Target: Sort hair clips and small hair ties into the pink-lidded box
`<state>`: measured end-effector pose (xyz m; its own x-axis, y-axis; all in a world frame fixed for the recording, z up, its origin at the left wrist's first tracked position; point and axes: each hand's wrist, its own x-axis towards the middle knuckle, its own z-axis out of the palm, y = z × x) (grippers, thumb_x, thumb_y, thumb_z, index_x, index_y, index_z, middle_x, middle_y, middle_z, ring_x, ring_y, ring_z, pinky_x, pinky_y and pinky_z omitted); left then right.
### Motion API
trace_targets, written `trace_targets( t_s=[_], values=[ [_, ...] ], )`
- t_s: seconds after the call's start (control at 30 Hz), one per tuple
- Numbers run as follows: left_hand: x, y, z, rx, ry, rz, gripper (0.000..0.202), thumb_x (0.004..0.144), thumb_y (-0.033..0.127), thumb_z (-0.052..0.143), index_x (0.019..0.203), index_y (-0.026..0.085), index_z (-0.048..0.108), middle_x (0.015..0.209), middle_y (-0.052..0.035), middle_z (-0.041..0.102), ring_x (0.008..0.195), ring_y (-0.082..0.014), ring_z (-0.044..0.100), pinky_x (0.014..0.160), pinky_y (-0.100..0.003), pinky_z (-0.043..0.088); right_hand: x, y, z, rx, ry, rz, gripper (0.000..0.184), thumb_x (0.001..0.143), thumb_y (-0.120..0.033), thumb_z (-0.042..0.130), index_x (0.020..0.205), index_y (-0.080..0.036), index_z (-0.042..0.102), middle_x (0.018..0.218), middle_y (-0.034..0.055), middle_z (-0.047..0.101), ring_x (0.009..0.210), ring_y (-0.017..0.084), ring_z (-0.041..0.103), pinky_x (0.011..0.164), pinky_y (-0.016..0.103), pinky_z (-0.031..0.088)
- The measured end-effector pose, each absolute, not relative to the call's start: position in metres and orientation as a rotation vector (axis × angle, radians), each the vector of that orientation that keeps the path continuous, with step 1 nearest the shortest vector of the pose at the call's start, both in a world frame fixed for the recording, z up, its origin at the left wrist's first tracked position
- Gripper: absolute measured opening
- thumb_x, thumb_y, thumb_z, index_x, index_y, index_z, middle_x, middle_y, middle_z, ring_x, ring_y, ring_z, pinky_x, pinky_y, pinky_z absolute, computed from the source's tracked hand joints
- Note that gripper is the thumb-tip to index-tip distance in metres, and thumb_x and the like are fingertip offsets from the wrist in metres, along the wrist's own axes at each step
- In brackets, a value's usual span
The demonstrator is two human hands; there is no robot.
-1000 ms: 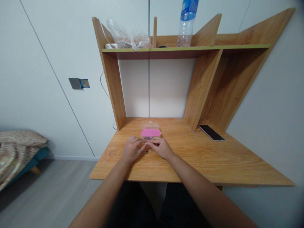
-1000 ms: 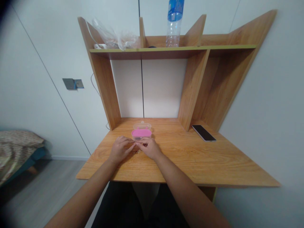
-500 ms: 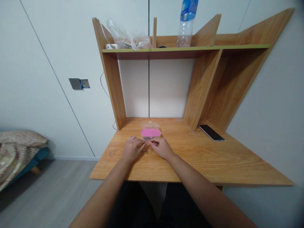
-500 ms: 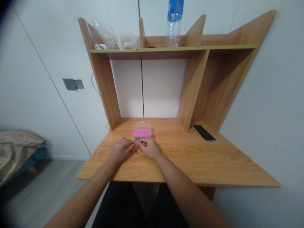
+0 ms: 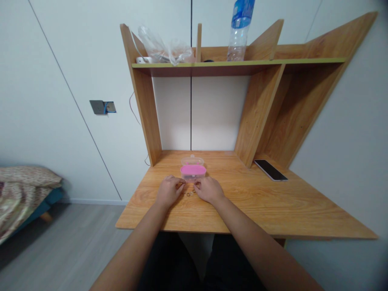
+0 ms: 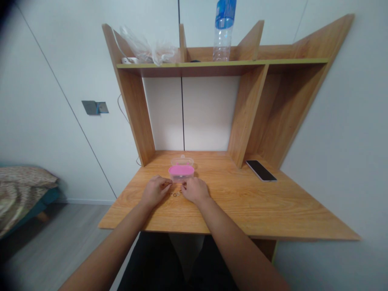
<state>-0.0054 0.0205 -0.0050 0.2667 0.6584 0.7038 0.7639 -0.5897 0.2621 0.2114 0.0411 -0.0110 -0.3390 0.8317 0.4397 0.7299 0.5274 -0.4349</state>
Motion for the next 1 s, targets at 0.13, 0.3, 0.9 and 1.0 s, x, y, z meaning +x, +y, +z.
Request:
trace_targets(
  t_s=[0.13, 0.3, 0.9, 1.0],
  values=[
    [-0.005, 0.021, -0.003, -2.463, -1.305, -1.236, 0.008, 0.086, 0.021, 0.071, 0.088, 0.025, 0.077, 0.09, -0.0039, 0.079, 0.082, -0.0216, 0.069, 0.078, -0.036, 0.052, 0.213, 0.037, -0.003, -1.183, -2.165, 0.224, 0.013, 0.095, -0.031, 0.064, 0.095, -0.018, 0.069, 0.094, 0.0045, 0.069, 0.081, 0.016, 0.065, 0.077, 0.033, 0.055],
    [-0.005, 0.022, -0.005, -2.498, -1.29, -1.267, 0.007, 0.086, 0.022, 0.071, 0.087, 0.026, 0.077, 0.089, -0.0041, 0.079, 0.081, -0.0211, 0.07, 0.078, -0.036, 0.053, 0.207, 0.032, 0.009, -0.973, -2.142, 0.267, 0.006, 0.089, -0.021, 0.068, 0.092, -0.023, 0.073, 0.089, 0.0035, 0.071, 0.083, 0.017, 0.065, 0.077, 0.029, 0.049],
    [0.003, 0.012, 0.001, -2.585, -1.399, -1.329, 0.018, 0.083, 0.032, 0.076, 0.093, 0.024, 0.064, 0.088, -0.0015, 0.076, 0.081, -0.0199, 0.07, 0.071, -0.03, 0.054, 0.199, 0.031, 0.008, -0.821, -2.101, 0.39, 0.014, 0.088, -0.015, 0.068, 0.095, -0.023, 0.077, 0.088, 0.0025, 0.073, 0.075, 0.015, 0.064, 0.07, 0.026, 0.048],
    [0.003, 0.012, 0.001, -2.592, -1.413, -1.327, 0.017, 0.084, 0.031, 0.075, 0.094, 0.024, 0.064, 0.089, -0.0023, 0.076, 0.081, -0.02, 0.071, 0.072, -0.03, 0.054, 0.199, 0.031, 0.008, -0.827, -2.1, 0.384, 0.011, 0.087, -0.015, 0.069, 0.091, -0.022, 0.077, 0.087, 0.0024, 0.073, 0.072, 0.015, 0.063, 0.068, 0.025, 0.048]
  ],
)
